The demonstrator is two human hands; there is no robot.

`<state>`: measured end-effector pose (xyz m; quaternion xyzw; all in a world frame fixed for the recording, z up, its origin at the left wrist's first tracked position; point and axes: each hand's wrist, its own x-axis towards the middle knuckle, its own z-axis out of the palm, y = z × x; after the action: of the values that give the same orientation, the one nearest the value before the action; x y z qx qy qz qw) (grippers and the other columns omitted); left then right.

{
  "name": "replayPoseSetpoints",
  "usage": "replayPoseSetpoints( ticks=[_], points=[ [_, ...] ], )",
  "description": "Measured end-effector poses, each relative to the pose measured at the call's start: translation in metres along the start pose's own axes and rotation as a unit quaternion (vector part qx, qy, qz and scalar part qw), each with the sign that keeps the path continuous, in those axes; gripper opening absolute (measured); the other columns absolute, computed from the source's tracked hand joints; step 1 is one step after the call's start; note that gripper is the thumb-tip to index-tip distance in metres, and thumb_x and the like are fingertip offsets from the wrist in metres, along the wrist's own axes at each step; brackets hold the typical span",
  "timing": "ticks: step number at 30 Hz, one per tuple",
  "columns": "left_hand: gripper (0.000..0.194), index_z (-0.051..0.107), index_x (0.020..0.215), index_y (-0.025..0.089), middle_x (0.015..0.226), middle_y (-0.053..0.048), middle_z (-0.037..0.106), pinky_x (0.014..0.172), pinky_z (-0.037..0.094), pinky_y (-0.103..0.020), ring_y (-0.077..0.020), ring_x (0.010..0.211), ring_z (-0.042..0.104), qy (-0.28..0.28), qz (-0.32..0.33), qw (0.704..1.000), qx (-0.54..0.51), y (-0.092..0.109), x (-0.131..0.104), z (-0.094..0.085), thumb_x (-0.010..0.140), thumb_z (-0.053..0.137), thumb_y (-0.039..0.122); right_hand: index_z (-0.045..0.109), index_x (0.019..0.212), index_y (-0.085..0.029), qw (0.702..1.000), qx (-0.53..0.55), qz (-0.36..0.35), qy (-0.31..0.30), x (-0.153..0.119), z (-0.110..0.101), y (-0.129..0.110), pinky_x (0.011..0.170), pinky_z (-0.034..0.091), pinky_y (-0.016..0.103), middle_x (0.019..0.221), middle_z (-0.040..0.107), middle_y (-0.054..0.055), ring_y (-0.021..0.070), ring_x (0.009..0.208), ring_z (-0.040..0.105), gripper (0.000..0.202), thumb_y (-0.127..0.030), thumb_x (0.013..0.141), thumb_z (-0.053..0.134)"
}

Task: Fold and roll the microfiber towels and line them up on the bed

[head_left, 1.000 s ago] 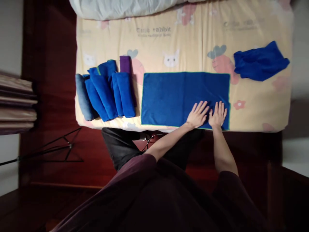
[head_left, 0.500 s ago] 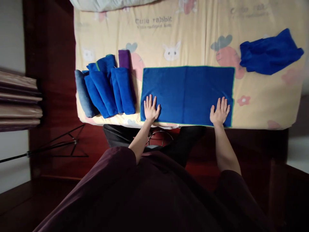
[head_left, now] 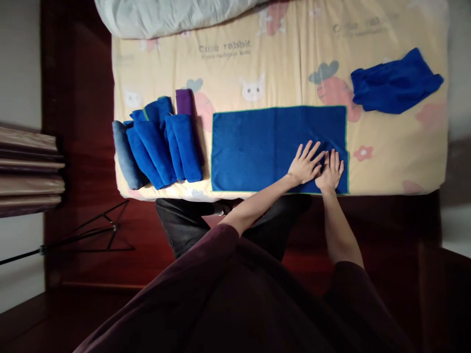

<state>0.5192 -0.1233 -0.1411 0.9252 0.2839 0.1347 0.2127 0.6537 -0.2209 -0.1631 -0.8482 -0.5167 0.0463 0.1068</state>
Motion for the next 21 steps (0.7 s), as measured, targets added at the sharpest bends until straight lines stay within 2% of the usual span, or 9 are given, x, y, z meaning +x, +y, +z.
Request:
replayPoseSetpoints(
  ticks=[2, 4, 8, 10, 12, 13, 15, 18, 21],
  points=[
    [0.062, 0.049, 0.162, 0.021, 0.178, -0.009, 0.024, 0.135, 0.006, -0.065, -0.0321, 0.168, 0.005, 0.004, -0.026, 1.000, -0.012, -0.023, 0.009, -0.002, 0.107, 0.038, 0.047, 0.032, 0.170, -0.014, 1.000, -0.004, 0.000, 0.007, 0.000, 0.001, 0.000, 0.132, 0.020, 0.061, 0.176, 0.029, 0.015, 0.0298, 0.165, 0.023, 0.066, -0.035, 0.107, 0.033],
    [0.063, 0.049, 0.162, 0.024, 0.178, -0.009, 0.027, 0.133, 0.003, -0.070, -0.0338, 0.168, 0.004, 0.001, -0.083, 0.996, -0.014, -0.069, -0.005, -0.017, 0.106, 0.039, 0.050, 0.032, 0.170, -0.016, 1.000, -0.010, 0.000, 0.011, 0.000, 0.001, 0.000, 0.132, 0.021, 0.061, 0.176, 0.030, 0.015, 0.0300, 0.165, 0.025, 0.065, -0.035, 0.107, 0.033],
    [0.069, 0.042, 0.166, 0.027, 0.179, -0.005, 0.023, 0.133, -0.001, -0.068, -0.0334, 0.168, -0.001, 0.026, -0.224, 0.974, 0.029, -0.174, -0.064, -0.075, 0.105, 0.040, 0.058, 0.032, 0.170, -0.016, 1.000, -0.011, -0.007, 0.012, 0.000, 0.003, 0.002, 0.131, 0.022, 0.063, 0.176, 0.031, 0.015, 0.0316, 0.164, 0.027, 0.066, -0.035, 0.107, 0.034],
    [0.072, 0.039, 0.168, 0.025, 0.179, -0.005, 0.022, 0.133, -0.002, -0.069, -0.0338, 0.168, -0.003, 0.045, -0.283, 0.957, 0.046, -0.212, -0.087, -0.105, 0.105, 0.039, 0.061, 0.032, 0.170, -0.015, 1.000, -0.008, -0.006, 0.017, 0.000, 0.004, 0.003, 0.131, 0.021, 0.063, 0.176, 0.031, 0.016, 0.0325, 0.164, 0.027, 0.066, -0.036, 0.107, 0.035],
    [0.075, 0.036, 0.168, 0.021, 0.180, -0.006, 0.019, 0.132, -0.002, -0.070, -0.0341, 0.168, -0.002, 0.059, -0.322, 0.943, 0.054, -0.234, -0.099, -0.126, 0.106, 0.037, 0.062, 0.033, 0.169, -0.014, 1.000, -0.007, -0.005, 0.022, 0.000, 0.005, 0.003, 0.131, 0.021, 0.063, 0.175, 0.031, 0.016, 0.0324, 0.164, 0.026, 0.066, -0.036, 0.107, 0.036],
    [0.075, 0.035, 0.168, 0.019, 0.180, -0.007, 0.019, 0.133, -0.002, -0.069, -0.0337, 0.168, -0.002, 0.064, -0.336, 0.938, 0.055, -0.240, -0.102, -0.133, 0.107, 0.037, 0.062, 0.033, 0.169, -0.014, 1.000, -0.008, -0.005, 0.022, 0.000, 0.005, 0.003, 0.131, 0.021, 0.062, 0.175, 0.031, 0.016, 0.0320, 0.164, 0.026, 0.066, -0.036, 0.107, 0.035],
    [0.075, 0.037, 0.167, 0.016, 0.180, -0.009, 0.018, 0.134, -0.002, -0.066, -0.0324, 0.168, 0.000, 0.074, -0.349, 0.933, 0.055, -0.238, -0.104, -0.138, 0.107, 0.035, 0.062, 0.033, 0.169, -0.015, 1.000, -0.008, -0.007, 0.019, 0.000, 0.004, 0.002, 0.132, 0.021, 0.062, 0.175, 0.032, 0.016, 0.0314, 0.164, 0.026, 0.066, -0.036, 0.107, 0.035],
    [0.071, 0.042, 0.164, 0.016, 0.179, -0.009, 0.022, 0.136, 0.002, -0.062, -0.0300, 0.169, 0.003, 0.066, -0.301, 0.950, 0.043, -0.212, -0.115, -0.126, 0.107, 0.034, 0.059, 0.033, 0.169, -0.016, 1.000, -0.003, -0.005, 0.013, 0.001, 0.002, 0.000, 0.132, 0.020, 0.062, 0.175, 0.032, 0.016, 0.0313, 0.164, 0.026, 0.066, -0.036, 0.107, 0.035],
    [0.064, 0.047, 0.161, 0.016, 0.176, -0.009, 0.031, 0.137, 0.008, -0.057, -0.0260, 0.167, 0.015, 0.031, -0.218, 0.975, 0.024, -0.182, -0.137, -0.106, 0.107, 0.031, 0.048, 0.034, 0.169, -0.015, 1.000, -0.004, 0.006, 0.007, 0.002, 0.001, -0.002, 0.132, 0.019, 0.062, 0.176, 0.031, 0.016, 0.0314, 0.165, 0.024, 0.065, -0.036, 0.107, 0.033]
  ],
)
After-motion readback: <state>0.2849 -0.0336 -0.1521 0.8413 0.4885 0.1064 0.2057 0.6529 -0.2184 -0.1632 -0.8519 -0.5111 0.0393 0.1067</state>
